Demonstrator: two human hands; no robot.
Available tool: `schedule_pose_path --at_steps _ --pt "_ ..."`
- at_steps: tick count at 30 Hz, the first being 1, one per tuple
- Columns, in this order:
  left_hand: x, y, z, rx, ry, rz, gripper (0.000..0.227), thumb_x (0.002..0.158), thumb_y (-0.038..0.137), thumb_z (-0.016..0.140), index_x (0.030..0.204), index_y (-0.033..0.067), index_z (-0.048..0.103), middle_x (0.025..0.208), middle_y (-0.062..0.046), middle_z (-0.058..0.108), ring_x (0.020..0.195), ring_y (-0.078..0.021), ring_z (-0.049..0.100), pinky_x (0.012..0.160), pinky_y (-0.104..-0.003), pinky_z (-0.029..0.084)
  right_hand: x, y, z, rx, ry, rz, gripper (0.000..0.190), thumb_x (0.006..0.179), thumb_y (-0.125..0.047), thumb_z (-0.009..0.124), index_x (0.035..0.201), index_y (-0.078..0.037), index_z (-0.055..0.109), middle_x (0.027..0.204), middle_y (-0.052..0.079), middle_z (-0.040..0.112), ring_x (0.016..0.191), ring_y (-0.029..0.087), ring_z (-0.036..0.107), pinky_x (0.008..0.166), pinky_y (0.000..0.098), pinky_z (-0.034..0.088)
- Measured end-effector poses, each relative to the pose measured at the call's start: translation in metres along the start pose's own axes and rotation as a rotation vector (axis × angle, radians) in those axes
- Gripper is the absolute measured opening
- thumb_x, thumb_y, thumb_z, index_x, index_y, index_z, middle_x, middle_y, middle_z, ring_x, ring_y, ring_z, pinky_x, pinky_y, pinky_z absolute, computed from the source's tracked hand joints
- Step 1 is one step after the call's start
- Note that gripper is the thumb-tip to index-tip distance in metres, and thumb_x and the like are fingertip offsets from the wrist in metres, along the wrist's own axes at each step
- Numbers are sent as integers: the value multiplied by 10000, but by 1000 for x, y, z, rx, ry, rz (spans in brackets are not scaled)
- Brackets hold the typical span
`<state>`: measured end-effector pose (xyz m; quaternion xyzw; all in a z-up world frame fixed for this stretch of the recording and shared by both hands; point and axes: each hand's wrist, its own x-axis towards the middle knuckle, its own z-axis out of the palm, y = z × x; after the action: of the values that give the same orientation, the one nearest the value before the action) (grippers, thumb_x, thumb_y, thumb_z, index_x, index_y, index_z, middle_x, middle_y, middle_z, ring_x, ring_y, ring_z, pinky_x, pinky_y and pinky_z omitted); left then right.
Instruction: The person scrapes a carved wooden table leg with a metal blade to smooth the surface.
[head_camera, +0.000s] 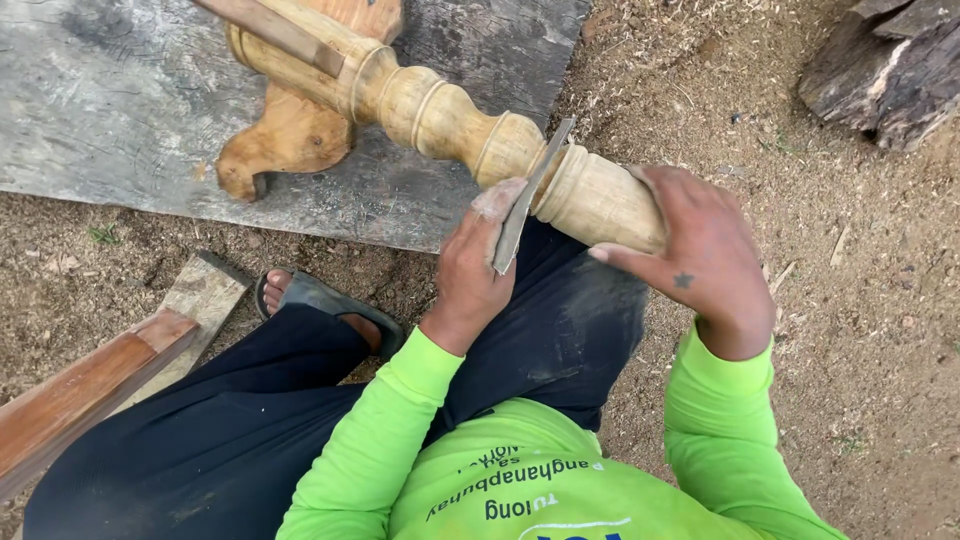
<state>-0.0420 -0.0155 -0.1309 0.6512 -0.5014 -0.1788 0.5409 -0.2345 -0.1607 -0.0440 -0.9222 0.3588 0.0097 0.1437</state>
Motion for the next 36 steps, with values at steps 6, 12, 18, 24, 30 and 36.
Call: schedule_pose_path --at_steps 6,12,18,24,30,36 --pt "3 -9 7 28 -69 3 566 957 -40 668 1486 119 542 1474 -114 630 1358 -339 655 1146 -413 530 1 0 12 -102 -46 157 1114 581 -756 842 1413 -52 609 1166 179 718 1021 375 699 912 483 523" --pt "-5 -14 19 223 -114 75 638 938 65 737 1524 98 488 1500 -113 584 1105 -344 695 921 -416 560 -1 4 16 -97 18 102 1073 581 -740 846 1389 -66 632 1176 159 726 1013 362 701 879 489 529" --pt "-13 -27 37 199 -106 54 649 939 88 716 1544 145 487 1549 -55 567 1063 -288 699 880 -367 581 0 -1 12 -68 5 134 1019 589 -699 861 1357 -65 643 1151 144 721 1030 344 702 864 475 537" --pt "-8 -25 34 92 -93 28 628 974 101 710 1551 149 469 1529 -60 567 1148 -286 684 952 -379 577 -2 3 14 -45 41 106 985 615 -669 869 1355 -58 645 1185 150 715 1066 348 694 887 477 534" --pt "-19 -7 31 -72 -67 -5 641 994 -26 595 1593 118 419 1585 -115 510 1388 -352 620 1125 -435 523 -2 -2 12 -50 16 144 1005 595 -673 872 1360 -59 653 1154 149 719 1048 355 694 882 483 532" --pt "6 -25 25 -147 -153 -83 595 965 -38 590 1534 121 520 1423 -108 681 1173 -291 718 1018 -395 588 -3 7 17 -57 52 99 978 631 -677 871 1344 -42 658 1193 158 721 1065 355 697 892 477 535"
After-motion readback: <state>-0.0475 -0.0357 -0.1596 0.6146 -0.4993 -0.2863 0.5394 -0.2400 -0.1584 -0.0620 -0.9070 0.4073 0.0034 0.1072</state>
